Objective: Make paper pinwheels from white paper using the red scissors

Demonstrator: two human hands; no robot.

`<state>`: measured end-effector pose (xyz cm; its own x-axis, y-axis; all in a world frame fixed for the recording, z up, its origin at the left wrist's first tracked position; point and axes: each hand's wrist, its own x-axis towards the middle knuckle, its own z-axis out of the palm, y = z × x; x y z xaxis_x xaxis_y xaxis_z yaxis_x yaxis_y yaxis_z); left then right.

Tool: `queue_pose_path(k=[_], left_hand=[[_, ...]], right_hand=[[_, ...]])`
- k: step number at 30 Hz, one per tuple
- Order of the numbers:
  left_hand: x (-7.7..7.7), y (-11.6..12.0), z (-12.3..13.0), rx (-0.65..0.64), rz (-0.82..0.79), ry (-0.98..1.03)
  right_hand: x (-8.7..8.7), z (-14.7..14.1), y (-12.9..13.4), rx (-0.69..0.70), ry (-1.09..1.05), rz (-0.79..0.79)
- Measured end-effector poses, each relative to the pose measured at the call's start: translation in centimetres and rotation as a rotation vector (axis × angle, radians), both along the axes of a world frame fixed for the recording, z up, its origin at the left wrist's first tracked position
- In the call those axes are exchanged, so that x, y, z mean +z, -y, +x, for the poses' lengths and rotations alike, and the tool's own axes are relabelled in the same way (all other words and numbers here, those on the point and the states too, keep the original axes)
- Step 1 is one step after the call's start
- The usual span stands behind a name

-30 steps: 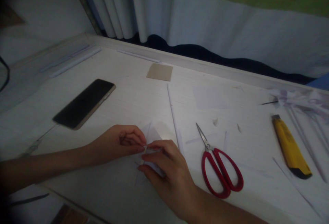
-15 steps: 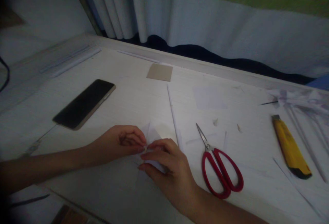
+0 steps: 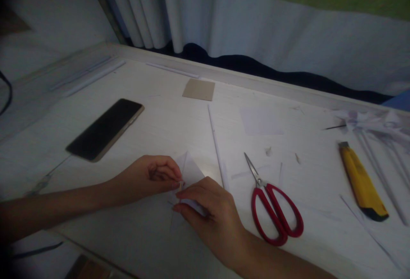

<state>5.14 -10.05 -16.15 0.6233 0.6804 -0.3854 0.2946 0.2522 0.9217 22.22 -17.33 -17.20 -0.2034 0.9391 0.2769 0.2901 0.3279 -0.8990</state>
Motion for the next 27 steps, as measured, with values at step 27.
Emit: queue_pose_path(k=[27], left_hand=[[0.26, 0.34, 0.05, -0.001, 0.025, -0.007]], right_hand=[[-0.45, 0.2, -0.01, -0.007, 0.11, 0.013]])
